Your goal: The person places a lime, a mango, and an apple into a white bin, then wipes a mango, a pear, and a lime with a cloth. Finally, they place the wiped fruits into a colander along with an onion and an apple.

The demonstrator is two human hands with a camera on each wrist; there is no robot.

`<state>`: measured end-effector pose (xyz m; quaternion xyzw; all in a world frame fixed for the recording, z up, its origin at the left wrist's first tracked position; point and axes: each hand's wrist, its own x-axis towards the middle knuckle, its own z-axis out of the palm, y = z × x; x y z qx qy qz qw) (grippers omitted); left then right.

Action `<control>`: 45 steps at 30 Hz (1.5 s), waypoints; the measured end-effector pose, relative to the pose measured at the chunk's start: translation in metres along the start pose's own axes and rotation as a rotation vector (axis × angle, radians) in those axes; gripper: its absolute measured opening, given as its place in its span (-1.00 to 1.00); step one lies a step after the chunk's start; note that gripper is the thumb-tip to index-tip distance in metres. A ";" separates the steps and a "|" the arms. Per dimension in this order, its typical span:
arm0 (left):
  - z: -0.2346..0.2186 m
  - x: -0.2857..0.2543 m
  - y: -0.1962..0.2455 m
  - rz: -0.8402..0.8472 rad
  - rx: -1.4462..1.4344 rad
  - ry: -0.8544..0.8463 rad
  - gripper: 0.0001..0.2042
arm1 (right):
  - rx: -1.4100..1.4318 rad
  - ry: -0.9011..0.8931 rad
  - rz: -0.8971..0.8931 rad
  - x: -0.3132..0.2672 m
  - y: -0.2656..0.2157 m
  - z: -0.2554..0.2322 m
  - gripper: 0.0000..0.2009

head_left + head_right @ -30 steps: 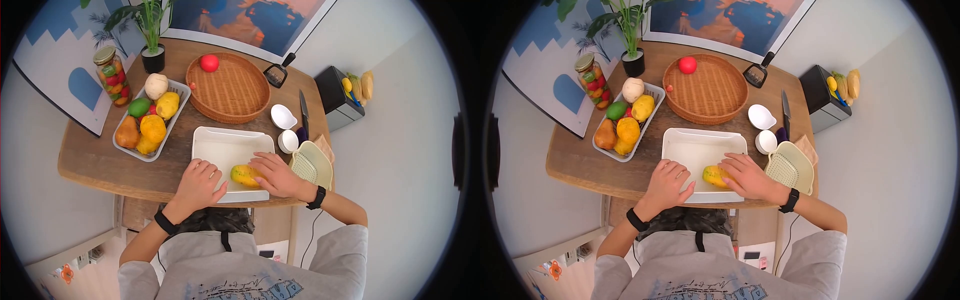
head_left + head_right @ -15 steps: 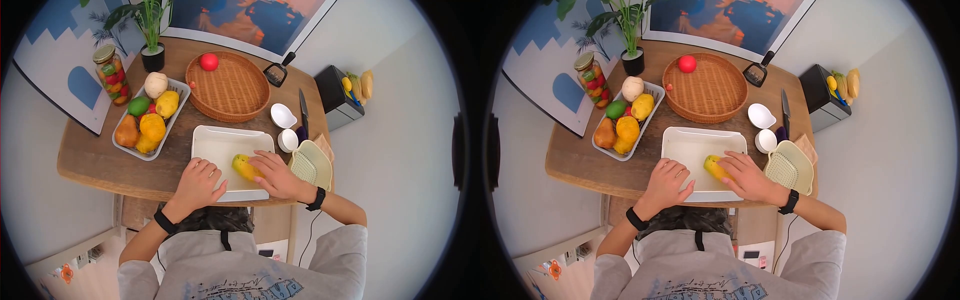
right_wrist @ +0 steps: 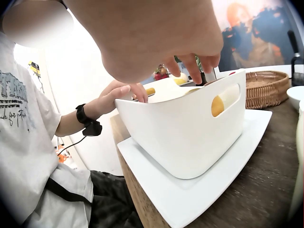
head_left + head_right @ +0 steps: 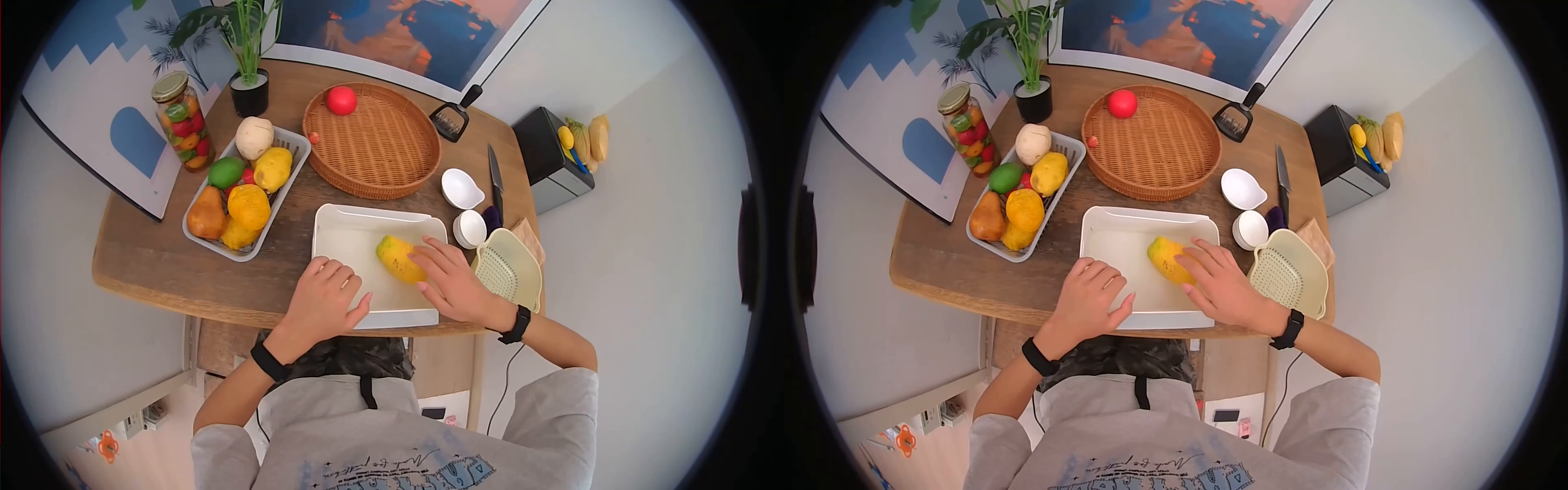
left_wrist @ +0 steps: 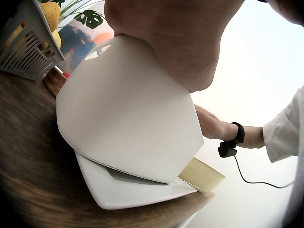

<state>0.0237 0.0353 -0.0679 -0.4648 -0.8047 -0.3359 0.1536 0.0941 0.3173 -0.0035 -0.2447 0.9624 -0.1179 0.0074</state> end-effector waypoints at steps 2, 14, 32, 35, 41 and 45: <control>0.000 0.000 0.001 0.001 0.004 -0.004 -0.81 | 0.020 -0.016 -0.008 -0.001 -0.001 -0.002 -0.51; 0.001 -0.001 0.000 -0.005 0.005 -0.017 -0.81 | -0.026 0.006 0.020 0.002 0.003 0.007 -0.53; 0.000 0.000 0.001 -0.006 0.003 -0.020 -0.82 | -0.026 -0.045 -0.063 -0.005 -0.004 0.008 -0.49; 0.000 0.000 0.000 -0.005 0.006 -0.023 -0.82 | -0.108 -0.110 0.004 -0.009 0.001 0.015 -0.48; 0.002 -0.001 0.000 -0.005 0.004 -0.007 -0.81 | -0.078 -0.054 0.004 -0.008 -0.003 0.010 -0.44; 0.001 0.000 0.000 -0.002 0.003 -0.007 -0.80 | -0.033 -0.055 -0.114 -0.003 -0.013 0.005 -0.40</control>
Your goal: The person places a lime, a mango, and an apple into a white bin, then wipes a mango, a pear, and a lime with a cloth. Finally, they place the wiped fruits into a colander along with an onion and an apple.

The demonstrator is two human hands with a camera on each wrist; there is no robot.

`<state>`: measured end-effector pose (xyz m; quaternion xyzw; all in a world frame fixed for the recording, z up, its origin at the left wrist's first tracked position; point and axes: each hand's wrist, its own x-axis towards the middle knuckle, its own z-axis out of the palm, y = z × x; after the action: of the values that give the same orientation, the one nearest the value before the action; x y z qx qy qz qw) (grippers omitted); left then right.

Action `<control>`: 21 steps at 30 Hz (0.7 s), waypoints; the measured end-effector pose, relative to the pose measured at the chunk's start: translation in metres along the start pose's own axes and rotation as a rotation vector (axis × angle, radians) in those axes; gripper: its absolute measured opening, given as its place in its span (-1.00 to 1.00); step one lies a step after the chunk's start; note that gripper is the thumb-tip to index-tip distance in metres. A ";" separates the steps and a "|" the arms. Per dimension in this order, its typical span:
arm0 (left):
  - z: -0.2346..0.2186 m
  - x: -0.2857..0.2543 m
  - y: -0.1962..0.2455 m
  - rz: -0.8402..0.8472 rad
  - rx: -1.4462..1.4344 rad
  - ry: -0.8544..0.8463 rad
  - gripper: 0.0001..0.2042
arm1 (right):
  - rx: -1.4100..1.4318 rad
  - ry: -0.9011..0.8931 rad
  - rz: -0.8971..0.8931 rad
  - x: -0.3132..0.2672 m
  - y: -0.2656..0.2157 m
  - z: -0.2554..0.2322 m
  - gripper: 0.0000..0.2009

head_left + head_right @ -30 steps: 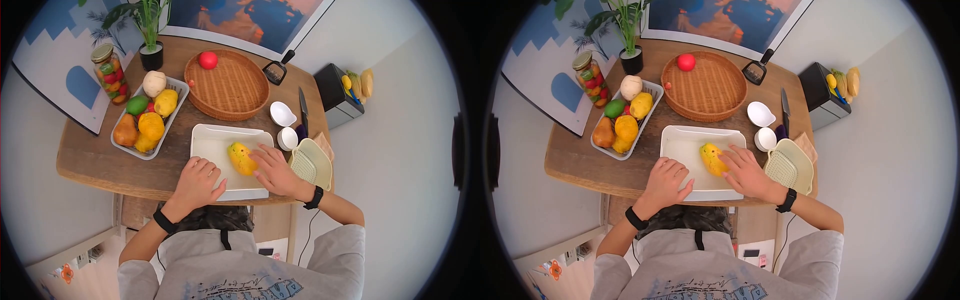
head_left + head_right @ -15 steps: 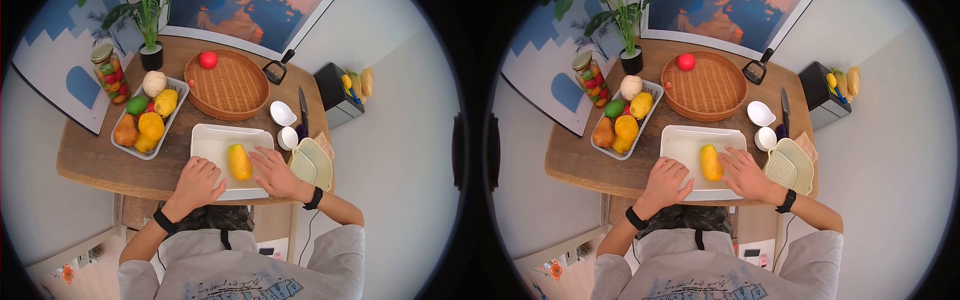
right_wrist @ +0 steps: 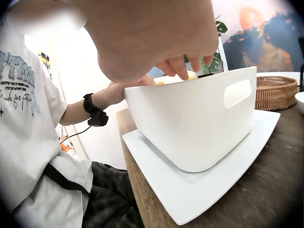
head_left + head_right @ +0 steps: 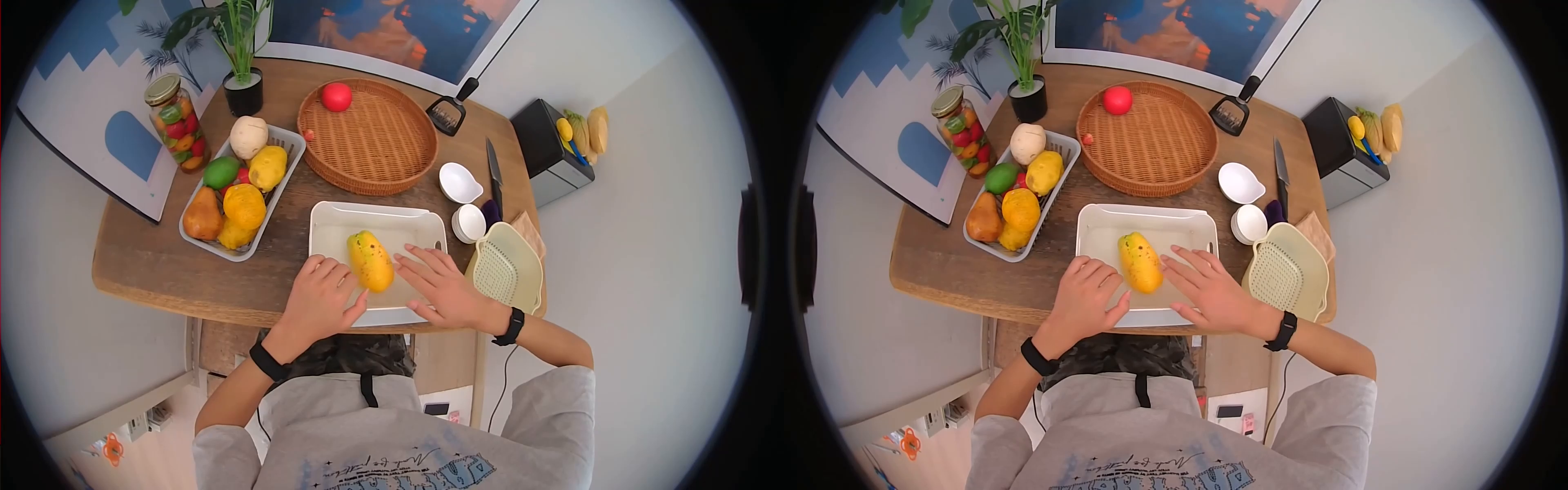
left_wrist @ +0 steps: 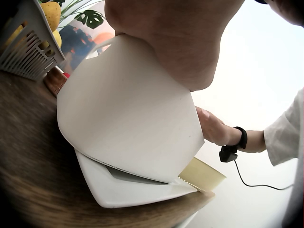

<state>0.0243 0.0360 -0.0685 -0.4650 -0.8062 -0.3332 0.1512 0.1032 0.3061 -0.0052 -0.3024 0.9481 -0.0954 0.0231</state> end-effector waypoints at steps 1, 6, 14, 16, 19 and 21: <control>0.000 0.000 0.000 0.001 0.001 0.004 -0.80 | -0.003 -0.002 -0.034 0.001 0.000 0.003 -0.39; 0.000 0.000 0.000 -0.002 -0.013 0.011 -0.80 | -0.040 -0.071 0.019 -0.002 0.000 0.008 -0.38; -0.001 0.002 0.002 -0.005 -0.011 -0.006 -0.79 | -0.013 0.010 -0.051 0.013 -0.008 -0.001 -0.38; -0.001 0.001 0.001 -0.001 -0.013 -0.002 -0.79 | -0.016 0.004 -0.071 0.015 -0.009 0.005 -0.37; -0.001 0.001 0.000 0.006 -0.017 0.011 -0.78 | -0.015 -0.021 -0.026 0.010 -0.002 0.018 -0.39; -0.001 0.000 -0.001 0.002 -0.006 0.001 -0.78 | -0.018 -0.022 0.014 0.008 0.000 0.017 -0.41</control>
<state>0.0237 0.0352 -0.0679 -0.4661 -0.8046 -0.3356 0.1507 0.0985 0.2992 -0.0214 -0.2970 0.9507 -0.0836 0.0315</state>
